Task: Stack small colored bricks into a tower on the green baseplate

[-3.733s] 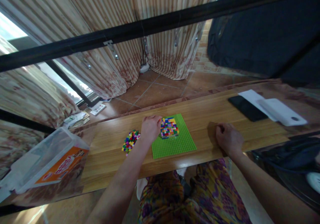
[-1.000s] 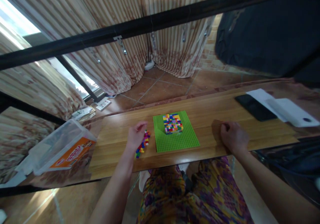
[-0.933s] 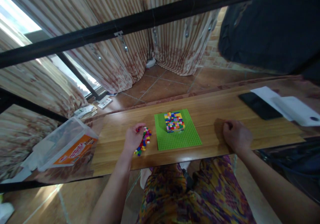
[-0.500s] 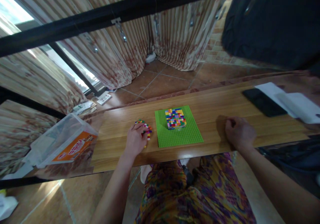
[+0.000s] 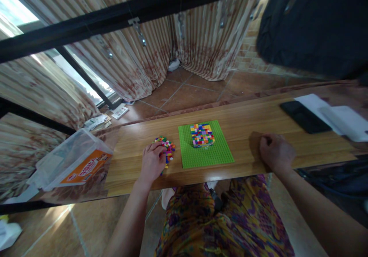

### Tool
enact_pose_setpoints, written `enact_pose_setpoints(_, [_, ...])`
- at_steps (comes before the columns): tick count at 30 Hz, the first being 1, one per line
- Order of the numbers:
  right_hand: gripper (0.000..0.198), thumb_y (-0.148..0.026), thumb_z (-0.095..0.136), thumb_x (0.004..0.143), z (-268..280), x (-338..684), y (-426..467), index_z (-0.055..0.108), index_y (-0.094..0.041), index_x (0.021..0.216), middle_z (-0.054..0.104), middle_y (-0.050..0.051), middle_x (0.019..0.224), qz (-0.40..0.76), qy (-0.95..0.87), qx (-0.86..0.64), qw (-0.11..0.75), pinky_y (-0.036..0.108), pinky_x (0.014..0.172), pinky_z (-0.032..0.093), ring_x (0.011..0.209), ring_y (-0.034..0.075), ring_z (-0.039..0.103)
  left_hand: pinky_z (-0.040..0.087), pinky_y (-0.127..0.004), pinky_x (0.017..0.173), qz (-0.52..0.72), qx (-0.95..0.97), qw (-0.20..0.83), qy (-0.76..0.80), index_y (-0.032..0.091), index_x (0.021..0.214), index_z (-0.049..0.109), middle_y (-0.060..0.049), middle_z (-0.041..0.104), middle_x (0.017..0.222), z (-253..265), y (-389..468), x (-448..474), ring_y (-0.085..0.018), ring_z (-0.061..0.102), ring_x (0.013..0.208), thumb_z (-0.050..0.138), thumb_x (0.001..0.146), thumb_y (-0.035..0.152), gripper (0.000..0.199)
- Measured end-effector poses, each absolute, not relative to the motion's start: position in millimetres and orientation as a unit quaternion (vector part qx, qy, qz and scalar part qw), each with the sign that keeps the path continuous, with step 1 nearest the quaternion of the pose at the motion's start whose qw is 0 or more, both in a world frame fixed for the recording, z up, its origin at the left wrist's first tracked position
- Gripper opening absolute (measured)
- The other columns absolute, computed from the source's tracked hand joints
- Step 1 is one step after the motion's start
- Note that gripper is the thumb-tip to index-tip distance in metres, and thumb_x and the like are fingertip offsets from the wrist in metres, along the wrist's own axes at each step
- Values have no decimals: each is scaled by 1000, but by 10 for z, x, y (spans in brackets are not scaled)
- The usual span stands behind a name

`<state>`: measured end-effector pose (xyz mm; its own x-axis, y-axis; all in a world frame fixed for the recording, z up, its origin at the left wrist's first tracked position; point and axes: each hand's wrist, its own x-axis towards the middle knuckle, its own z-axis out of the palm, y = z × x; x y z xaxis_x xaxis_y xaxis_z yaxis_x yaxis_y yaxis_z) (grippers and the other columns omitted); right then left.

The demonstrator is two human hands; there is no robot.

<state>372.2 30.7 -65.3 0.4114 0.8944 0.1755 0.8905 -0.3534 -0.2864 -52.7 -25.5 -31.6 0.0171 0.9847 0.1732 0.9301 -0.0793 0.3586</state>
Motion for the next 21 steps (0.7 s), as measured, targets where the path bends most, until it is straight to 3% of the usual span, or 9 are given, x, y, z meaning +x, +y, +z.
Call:
enact_pose_setpoints(12, [44, -35, 40, 99, -673, 3743, 320, 75, -12, 114, 72, 18, 111, 10, -544, -822, 166, 36, 68, 35, 89, 25, 61, 45, -55, 111, 115, 719, 67, 682, 24, 109, 78, -11, 69, 136, -237, -219, -424, -33, 57, 134, 59, 91, 18, 27])
enact_pose_setpoints(17, [44, -35, 40, 99, -705, 3753, 315, 76, -13, 112, 72, 18, 109, -2, -550, -814, 184, 36, 70, 38, 87, 24, 61, 46, -54, 109, 164, 719, 56, 673, 21, 100, 77, -11, 73, 129, -305, -215, -430, -32, 61, 128, 55, 93, 18, 23])
enact_pose_setpoints(21, [42, -36, 42, 97, -765, 3786, 324, 76, -14, 109, 72, 17, 105, -11, -554, -808, 202, 37, 71, 40, 85, 25, 62, 53, -49, 102, 289, 670, 113, 674, 20, 94, 74, -11, 77, 110, -355, -227, -440, -28, 70, 107, 55, 93, 22, 19])
